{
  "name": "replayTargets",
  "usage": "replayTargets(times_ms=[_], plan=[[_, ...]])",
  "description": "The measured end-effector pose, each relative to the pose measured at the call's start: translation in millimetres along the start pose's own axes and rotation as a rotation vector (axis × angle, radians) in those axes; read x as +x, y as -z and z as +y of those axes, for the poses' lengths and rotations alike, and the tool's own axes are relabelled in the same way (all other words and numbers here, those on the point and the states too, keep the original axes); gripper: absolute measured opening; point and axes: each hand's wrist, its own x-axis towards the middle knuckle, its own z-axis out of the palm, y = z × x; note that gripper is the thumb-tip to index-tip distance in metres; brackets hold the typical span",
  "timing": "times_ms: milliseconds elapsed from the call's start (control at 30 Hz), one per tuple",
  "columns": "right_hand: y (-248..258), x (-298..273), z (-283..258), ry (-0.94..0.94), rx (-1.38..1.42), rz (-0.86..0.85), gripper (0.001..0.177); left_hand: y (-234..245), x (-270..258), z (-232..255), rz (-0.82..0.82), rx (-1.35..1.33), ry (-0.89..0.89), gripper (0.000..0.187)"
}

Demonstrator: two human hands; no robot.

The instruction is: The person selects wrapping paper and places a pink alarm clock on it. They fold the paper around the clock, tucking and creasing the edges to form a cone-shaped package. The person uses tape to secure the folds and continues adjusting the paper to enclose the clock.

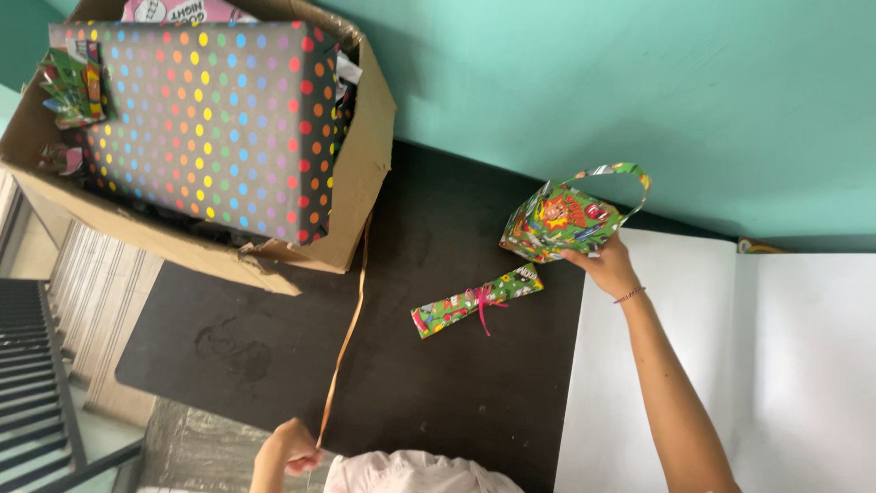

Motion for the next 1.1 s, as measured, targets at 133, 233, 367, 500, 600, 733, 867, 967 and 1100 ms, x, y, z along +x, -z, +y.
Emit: replayTargets(times_ms=[133,233,367,500,600,733,867,967,1100], plan=[[3,0,1,0.021,-0.041,-0.009,0.075,-26,1,-55,-0.476,0.106,0.294,0.019],[4,0,-2,0.041,-0.012,-0.033,0.072,-16,0,-57,-0.667,0.296,0.408,0.006],[6,-3,-7,0.019,0.011,-0.051,0.067,47,-11,-9,0.335,0.608,-0.283,0.017],[5,-3,-10,-0.119,0.074,-0.055,0.064,100,-29,82,1.06,-0.209,-0.746,0.024],[5,-3,-11,-0.057,0.06,-0.069,0.063,127,-30,143,1.142,-0.283,-0.65,0.023],[6,-3,-13,0.011,0.028,-0.059,0.064,128,-19,170,1.302,-0.311,-0.645,0.013],[1,12,-21,0.035,0.101,-0.056,0.063,96,-21,170,1.125,-0.21,-0.764,0.006],[-13,40,-29,0.097,-0.022,-0.042,0.061,75,-43,164,0.743,0.005,-0.657,0.012],[-43,86,-36,0.002,0.015,-0.102,0.058,82,-80,156,0.605,0.082,-0.521,0.039]])
